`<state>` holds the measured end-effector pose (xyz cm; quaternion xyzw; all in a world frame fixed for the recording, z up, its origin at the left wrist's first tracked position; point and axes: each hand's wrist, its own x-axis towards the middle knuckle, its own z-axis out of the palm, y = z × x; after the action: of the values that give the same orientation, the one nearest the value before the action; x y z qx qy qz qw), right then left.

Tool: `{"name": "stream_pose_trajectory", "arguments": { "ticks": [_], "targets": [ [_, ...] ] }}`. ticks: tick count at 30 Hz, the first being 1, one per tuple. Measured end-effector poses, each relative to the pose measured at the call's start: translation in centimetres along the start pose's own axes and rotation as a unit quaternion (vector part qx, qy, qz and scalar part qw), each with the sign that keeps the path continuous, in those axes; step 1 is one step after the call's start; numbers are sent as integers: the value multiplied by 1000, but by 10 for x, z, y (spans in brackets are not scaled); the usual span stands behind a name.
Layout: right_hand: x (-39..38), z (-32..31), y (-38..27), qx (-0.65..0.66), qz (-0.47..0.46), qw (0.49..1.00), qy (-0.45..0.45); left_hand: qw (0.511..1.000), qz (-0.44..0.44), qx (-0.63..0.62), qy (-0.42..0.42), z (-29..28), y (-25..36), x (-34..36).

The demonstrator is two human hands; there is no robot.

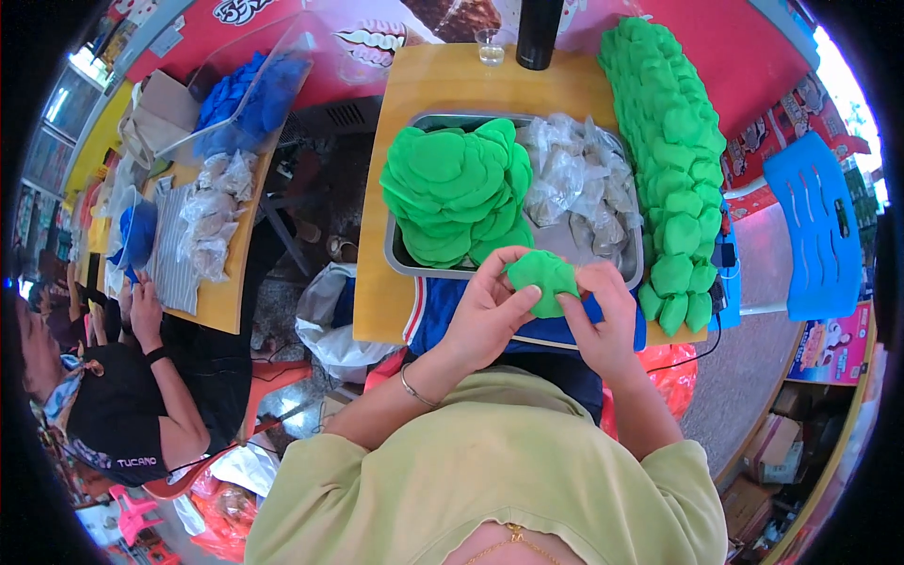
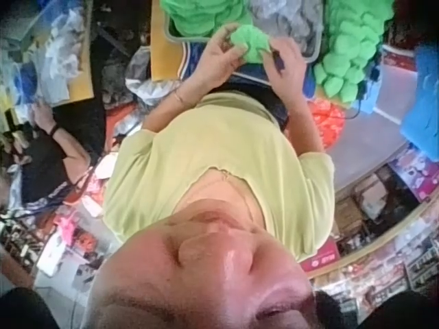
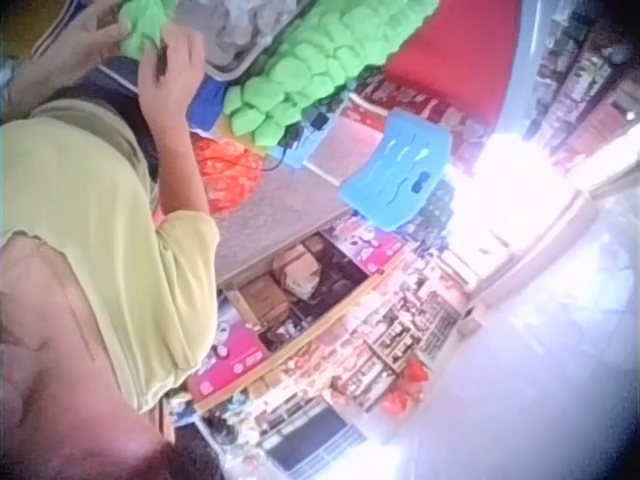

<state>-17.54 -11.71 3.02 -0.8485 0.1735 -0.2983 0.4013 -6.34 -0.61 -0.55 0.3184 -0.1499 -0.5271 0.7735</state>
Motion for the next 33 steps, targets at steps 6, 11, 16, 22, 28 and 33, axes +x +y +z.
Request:
{"name": "stream_pose_trajectory", "arguments": {
  "ticks": [6, 11, 16, 22, 28, 33],
  "targets": [
    [4, -5, 2, -8, -64, 997, -41, 1000, -16, -15, -10, -3, 2, -1],
    [9, -5, 10, 103, -47, 992, -64, 999, -23, 25, -24, -7, 0, -4],
    [5, -2, 6, 125, -25, 992, 3, 997, 6, -61, -55, -7, 0, -1],
    [5, -4, 1, 47, -52, 996, 56, 997, 25, -60, -45, -10, 4, 2],
    [9, -6, 5, -8, -102, 994, 30, 997, 28, -51, -45, -7, 5, 2],
    [10, -3, 5, -7, -42, 999, -7, 997, 55, 22, -47, -8, 3, 2]
  ]
}}
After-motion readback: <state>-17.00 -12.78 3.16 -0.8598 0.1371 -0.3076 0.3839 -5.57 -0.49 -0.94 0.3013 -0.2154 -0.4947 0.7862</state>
